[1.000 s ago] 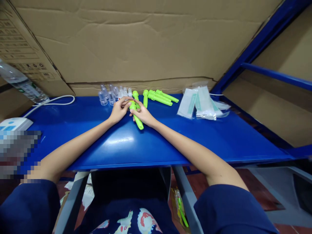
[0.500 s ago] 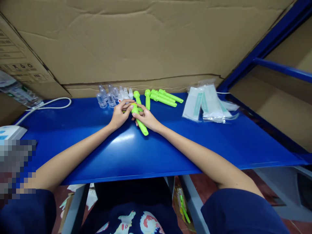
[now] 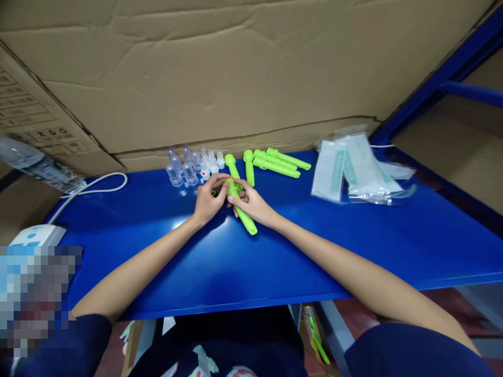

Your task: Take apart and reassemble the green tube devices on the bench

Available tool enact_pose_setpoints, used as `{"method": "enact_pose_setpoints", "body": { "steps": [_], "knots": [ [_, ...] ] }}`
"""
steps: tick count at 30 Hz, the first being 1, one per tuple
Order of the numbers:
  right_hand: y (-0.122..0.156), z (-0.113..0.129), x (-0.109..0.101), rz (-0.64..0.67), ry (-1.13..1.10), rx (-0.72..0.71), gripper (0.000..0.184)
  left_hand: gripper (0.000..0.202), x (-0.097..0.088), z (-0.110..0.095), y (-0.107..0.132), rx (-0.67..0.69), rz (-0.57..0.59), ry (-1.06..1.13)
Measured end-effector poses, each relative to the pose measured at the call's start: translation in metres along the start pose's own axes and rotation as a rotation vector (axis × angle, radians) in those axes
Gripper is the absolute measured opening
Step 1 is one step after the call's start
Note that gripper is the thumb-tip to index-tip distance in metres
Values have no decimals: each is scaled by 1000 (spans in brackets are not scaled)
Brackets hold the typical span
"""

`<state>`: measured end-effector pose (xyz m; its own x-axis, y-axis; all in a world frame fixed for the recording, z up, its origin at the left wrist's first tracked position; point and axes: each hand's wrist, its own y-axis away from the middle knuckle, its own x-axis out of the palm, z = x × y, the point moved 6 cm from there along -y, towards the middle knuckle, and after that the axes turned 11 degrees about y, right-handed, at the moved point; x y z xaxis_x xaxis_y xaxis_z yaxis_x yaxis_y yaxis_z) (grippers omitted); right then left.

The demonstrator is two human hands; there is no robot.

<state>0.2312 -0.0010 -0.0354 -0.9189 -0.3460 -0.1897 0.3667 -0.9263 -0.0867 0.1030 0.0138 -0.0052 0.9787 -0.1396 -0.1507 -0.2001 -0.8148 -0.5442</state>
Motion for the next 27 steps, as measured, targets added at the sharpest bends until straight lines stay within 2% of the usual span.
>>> {"method": "enact_pose_setpoints", "body": {
  "steps": [12, 19, 27],
  "knots": [
    [6, -5, 3, -25, 48, -31, 72, 17, 1, 1, 1, 10, 24, 14],
    [7, -7, 5, 27, 58, -26, 75, 18, 0, -7, 3, 7, 37, -29],
    [3, -8, 8, 37, 34, -15, 73, 18, -2, -4, 4, -34, 11, -87]
  ]
}}
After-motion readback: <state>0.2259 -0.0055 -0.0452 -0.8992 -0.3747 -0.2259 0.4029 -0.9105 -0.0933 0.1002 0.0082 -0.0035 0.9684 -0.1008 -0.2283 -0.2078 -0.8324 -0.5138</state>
